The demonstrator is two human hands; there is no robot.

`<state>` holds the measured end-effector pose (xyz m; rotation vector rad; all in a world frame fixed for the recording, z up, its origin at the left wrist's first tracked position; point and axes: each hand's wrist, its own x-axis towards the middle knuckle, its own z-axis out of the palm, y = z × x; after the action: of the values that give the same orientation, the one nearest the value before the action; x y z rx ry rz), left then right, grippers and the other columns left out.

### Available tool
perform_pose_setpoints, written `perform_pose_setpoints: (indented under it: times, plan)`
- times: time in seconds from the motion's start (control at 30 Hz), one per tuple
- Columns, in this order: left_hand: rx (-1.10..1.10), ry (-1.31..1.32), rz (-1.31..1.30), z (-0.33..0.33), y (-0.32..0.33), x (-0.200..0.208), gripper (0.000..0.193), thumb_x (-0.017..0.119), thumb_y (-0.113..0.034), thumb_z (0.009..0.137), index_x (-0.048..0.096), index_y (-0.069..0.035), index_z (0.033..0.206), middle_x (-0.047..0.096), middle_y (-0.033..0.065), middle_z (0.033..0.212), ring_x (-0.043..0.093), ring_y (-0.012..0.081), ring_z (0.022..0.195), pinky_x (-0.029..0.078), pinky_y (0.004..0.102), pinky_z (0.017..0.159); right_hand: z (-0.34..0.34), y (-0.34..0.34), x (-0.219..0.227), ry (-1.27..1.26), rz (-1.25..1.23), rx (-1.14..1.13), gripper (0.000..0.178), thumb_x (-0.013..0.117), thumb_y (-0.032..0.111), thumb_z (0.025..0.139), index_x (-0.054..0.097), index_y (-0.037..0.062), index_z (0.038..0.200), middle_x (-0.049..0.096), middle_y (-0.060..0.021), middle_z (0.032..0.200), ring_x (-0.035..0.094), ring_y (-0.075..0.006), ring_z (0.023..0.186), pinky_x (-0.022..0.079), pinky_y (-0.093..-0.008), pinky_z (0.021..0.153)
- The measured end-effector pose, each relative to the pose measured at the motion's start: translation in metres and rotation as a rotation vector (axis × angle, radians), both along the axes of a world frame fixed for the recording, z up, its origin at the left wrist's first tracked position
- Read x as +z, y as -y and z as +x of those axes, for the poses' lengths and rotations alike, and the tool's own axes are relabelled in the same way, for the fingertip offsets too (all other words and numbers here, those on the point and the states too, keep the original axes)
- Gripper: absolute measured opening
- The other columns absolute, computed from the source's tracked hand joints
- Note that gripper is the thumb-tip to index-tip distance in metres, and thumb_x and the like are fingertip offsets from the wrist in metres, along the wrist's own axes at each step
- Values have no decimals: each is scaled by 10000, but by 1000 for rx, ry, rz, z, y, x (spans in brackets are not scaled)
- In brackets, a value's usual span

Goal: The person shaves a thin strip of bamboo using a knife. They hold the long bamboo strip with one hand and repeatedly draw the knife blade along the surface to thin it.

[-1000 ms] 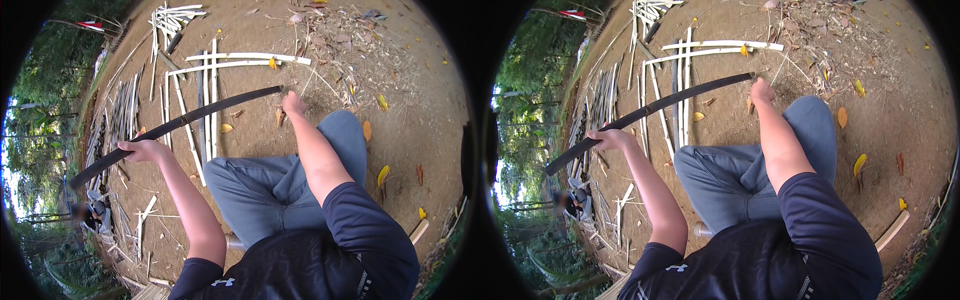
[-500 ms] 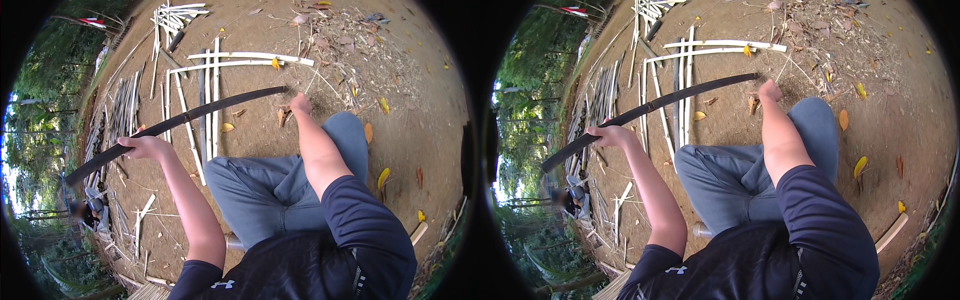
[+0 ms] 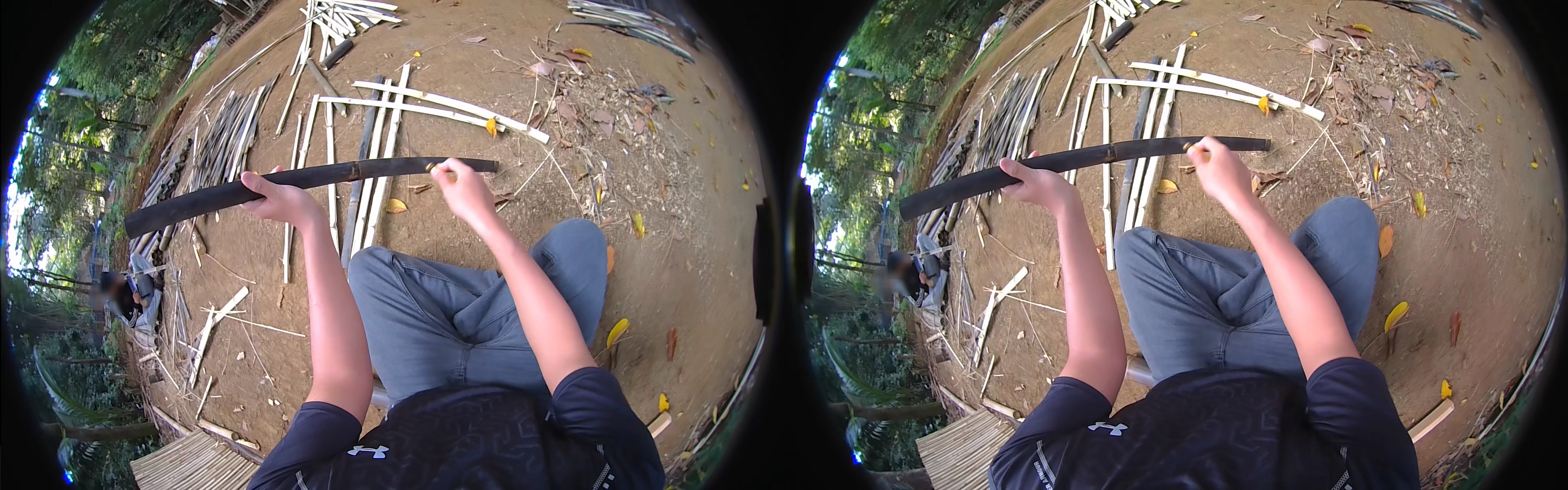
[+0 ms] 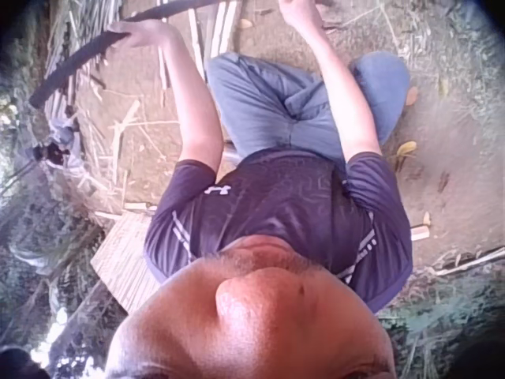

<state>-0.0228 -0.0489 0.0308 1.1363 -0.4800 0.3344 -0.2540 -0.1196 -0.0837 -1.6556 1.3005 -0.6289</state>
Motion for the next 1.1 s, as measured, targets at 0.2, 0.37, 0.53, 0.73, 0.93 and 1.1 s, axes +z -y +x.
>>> perform_pose_setpoints:
  times: [0.2,0.37,0.53,0.73,0.93,1.1]
  plan:
    - [-73,-23,-34,-22,-7,7,650,508,-528,1004,338,52,1240,468,174,1090,595,231,835,547,338,701,1,-57,72,-36,-148,83,271,555,369,987,648,127,1069,677,-151,753,676,-351,737,499,-445,660]
    - [-150,-48,-25,-43,-7,15,649,514,-550,993,344,31,1227,451,142,1067,571,198,857,545,340,734,1,-68,94,-37,-226,82,266,549,346,989,649,109,1058,673,-165,720,685,-360,737,502,-460,648]
    - [-143,4,-82,-63,-2,22,621,523,-556,984,347,10,1169,470,129,1005,584,167,744,559,282,597,-14,-65,99,-53,-117,55,266,531,328,993,633,88,1048,679,-176,737,680,-382,754,503,-486,667]
    - [-145,55,-110,-83,5,27,592,558,-501,990,357,27,1167,518,143,994,607,178,732,552,280,607,-19,-74,96,38,-59,-39,239,501,272,1014,605,58,1027,654,-168,676,660,-359,644,471,-471,602]
    - [-189,73,-136,-86,7,31,578,572,-479,991,360,28,1169,518,147,1012,608,181,754,544,274,621,-21,-74,101,-3,-105,15,230,488,258,1017,596,55,1010,664,-155,683,673,-344,646,481,-472,594]
    - [-240,81,-132,-83,8,30,572,561,-480,995,347,12,1192,504,145,1033,606,176,763,548,275,624,-28,-66,99,-19,-88,-38,225,548,278,994,640,74,1014,622,-141,620,604,-285,543,420,-428,534]
